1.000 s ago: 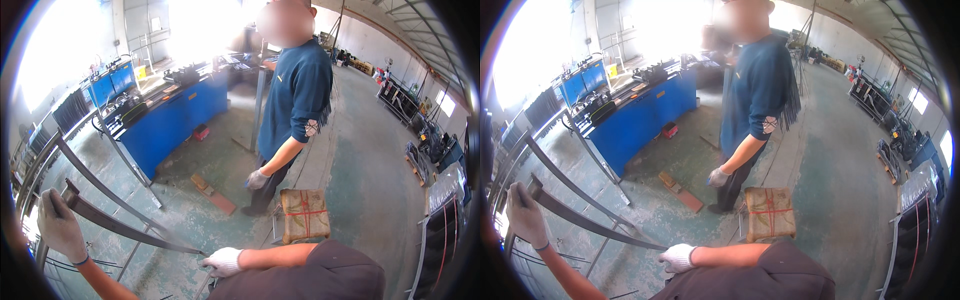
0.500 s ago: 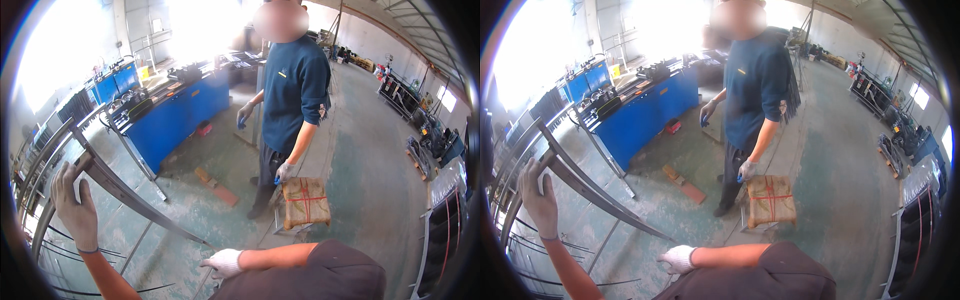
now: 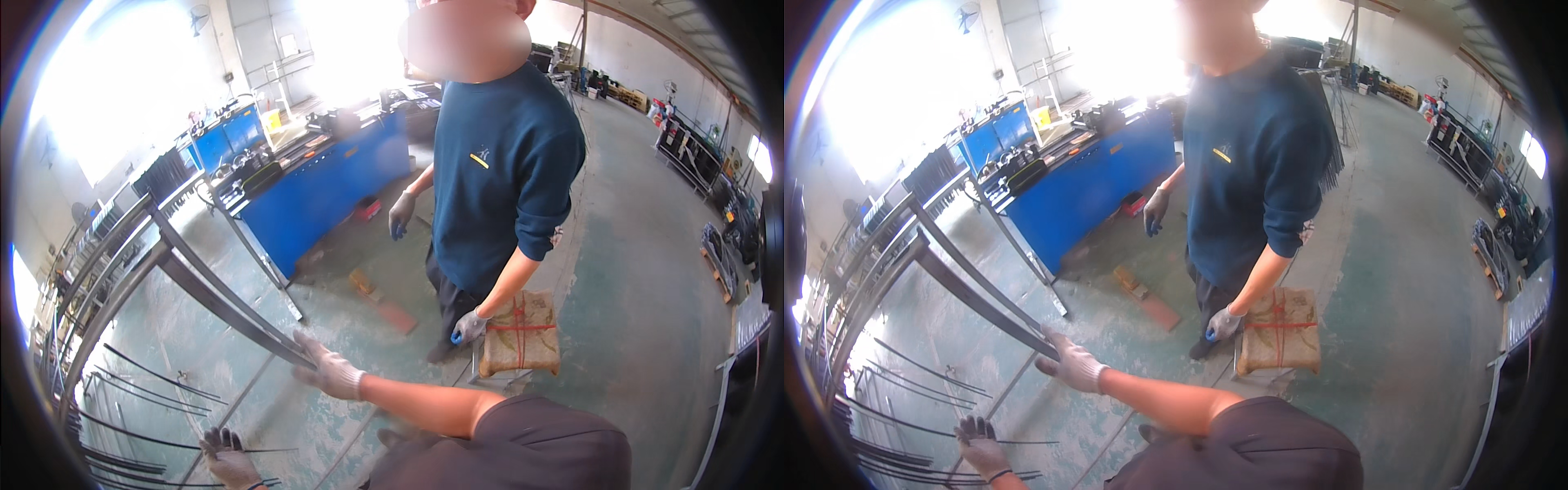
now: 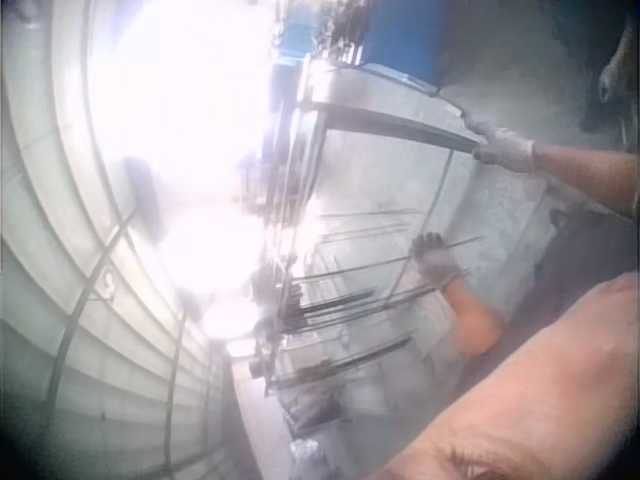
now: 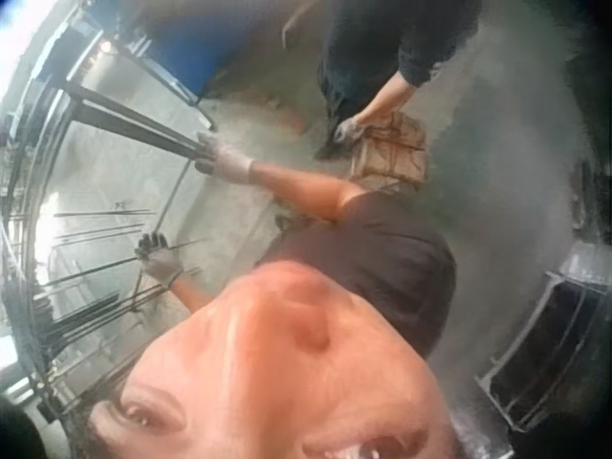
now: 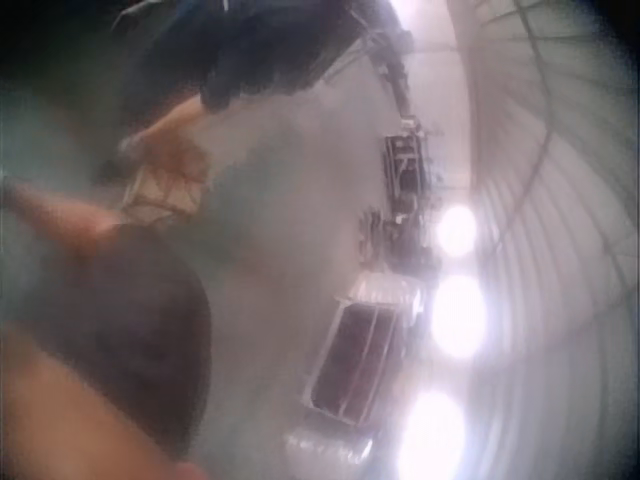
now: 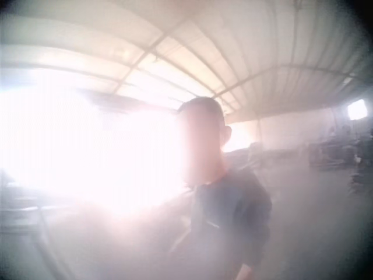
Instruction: The person measures a wooden board with a tape measure, then picks up and carries bent metal rods through a workshop. They stack the rods onto a pile and later place a bundle of rods onto a metal rack while another worker operates machinery nearby.
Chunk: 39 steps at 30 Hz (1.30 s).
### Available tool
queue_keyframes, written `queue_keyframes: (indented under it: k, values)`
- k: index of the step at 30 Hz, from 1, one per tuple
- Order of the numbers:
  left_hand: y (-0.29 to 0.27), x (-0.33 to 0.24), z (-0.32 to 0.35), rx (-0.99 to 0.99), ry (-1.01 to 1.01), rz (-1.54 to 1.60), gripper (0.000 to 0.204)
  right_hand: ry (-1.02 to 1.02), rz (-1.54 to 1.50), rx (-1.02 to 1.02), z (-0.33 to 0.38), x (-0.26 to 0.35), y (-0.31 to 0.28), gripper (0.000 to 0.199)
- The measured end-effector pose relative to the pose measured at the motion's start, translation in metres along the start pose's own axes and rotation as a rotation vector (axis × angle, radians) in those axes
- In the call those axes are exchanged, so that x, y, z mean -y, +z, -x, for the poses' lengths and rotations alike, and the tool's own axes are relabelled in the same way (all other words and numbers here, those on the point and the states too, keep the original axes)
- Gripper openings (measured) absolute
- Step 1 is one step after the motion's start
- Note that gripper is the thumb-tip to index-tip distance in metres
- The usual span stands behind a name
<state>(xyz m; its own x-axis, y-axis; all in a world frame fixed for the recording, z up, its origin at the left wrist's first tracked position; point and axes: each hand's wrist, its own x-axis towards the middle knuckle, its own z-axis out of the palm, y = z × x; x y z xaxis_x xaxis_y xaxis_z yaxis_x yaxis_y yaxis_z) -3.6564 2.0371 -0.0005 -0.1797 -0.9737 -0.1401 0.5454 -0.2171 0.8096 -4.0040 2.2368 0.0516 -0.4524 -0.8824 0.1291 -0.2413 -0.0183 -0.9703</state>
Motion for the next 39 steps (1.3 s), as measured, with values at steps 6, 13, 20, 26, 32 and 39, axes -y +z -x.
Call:
queue_keyframes:
  k: [6, 13, 20, 26, 32, 39]
  values:
    - [0.082, 0.069, 0.075, 0.299, -0.021, -0.107, 0.066, 0.079, 0.021, 0.192, 0.012, 0.024, 0.067, 0.085]
    - [-0.062, 0.011, 0.125, -0.086, -0.050, -0.131, 0.033, 0.198, 0.121, 0.168, 0.047, -0.008, 0.086, 0.053]
    - [-0.243, -0.065, 0.205, -0.400, -0.127, -0.119, 0.027, 0.496, 0.242, 0.088, 0.177, -0.104, 0.179, 0.068]
    - [-0.431, -0.158, 0.253, -0.581, 0.048, -0.283, 0.026, 0.500, 0.322, 0.201, 0.255, -0.083, 0.277, 0.055]
    - [-0.462, -0.275, 0.245, -0.650, 0.321, -0.373, 0.035, 0.446, 0.475, 0.258, 0.261, -0.047, 0.335, 0.045]
    - [-0.512, -0.388, 0.169, -0.663, 0.505, -0.519, 0.036, 0.508, 0.608, 0.293, 0.248, -0.129, 0.416, 0.046]
